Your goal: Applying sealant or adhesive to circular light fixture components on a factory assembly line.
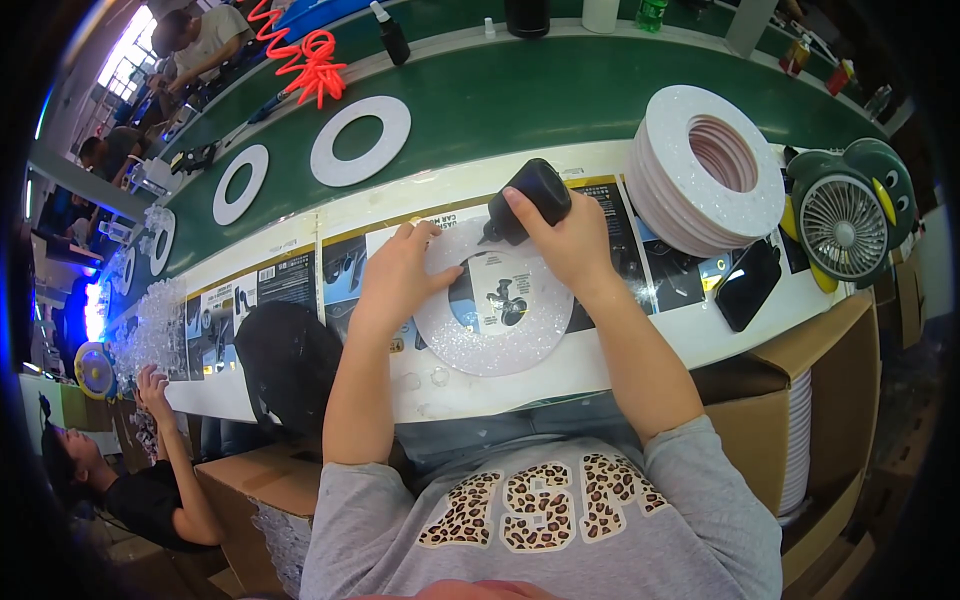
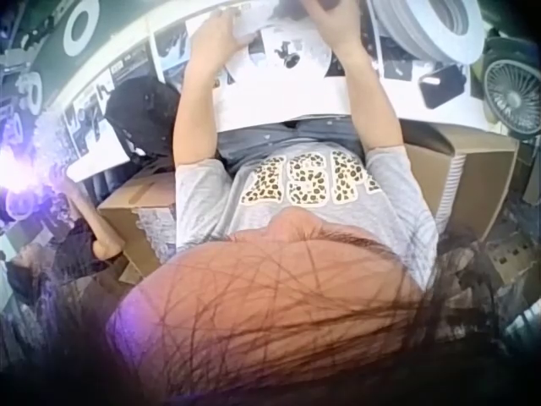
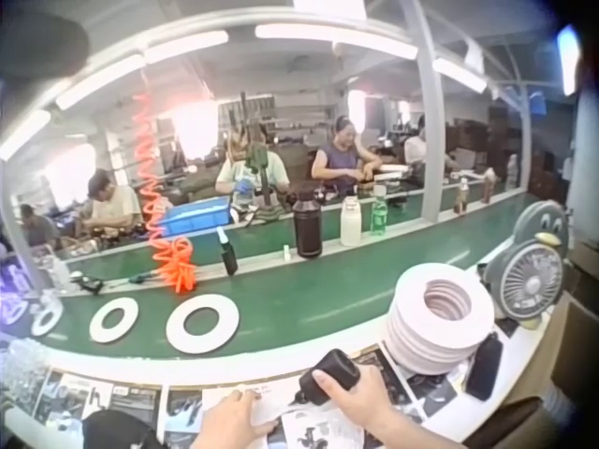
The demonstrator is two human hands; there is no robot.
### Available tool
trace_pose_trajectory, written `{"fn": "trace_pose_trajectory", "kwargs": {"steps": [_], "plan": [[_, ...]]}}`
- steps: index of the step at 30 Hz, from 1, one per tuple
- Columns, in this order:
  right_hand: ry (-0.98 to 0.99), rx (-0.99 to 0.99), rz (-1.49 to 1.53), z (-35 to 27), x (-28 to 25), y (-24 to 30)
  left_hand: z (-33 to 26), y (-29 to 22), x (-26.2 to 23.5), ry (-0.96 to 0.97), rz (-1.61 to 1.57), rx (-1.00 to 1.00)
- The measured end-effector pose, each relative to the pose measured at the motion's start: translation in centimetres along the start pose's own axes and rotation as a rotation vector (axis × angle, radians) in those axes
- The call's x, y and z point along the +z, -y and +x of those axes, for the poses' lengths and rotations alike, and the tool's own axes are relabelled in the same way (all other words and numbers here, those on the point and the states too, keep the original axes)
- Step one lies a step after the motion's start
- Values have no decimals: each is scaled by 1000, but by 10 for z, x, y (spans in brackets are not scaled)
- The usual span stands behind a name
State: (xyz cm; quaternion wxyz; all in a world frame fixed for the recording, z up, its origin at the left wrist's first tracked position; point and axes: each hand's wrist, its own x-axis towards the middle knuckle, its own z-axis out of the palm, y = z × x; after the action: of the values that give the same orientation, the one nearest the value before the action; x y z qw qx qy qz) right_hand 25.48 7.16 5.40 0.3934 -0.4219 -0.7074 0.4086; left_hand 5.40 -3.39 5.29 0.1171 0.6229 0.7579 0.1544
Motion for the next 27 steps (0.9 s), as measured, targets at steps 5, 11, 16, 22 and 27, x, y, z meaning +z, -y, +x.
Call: {"fn": "trace_pose_trajectory", "kwargs": {"steps": [5,11,16,22,27], "plan": [[5,20,-21,0,0,0,0,0,0,0,2,0],[11,27,-41,0,-1,0,0,0,0,-2,0,2],[15,24,-56,1,-2,1,0,0,0,-6,2,8],[29,46,-80,2,-3,0,0,1,1,-9,4,13],[-2,34,-16,1,-3,0,-1,0,0,-3,-1,6]]}}
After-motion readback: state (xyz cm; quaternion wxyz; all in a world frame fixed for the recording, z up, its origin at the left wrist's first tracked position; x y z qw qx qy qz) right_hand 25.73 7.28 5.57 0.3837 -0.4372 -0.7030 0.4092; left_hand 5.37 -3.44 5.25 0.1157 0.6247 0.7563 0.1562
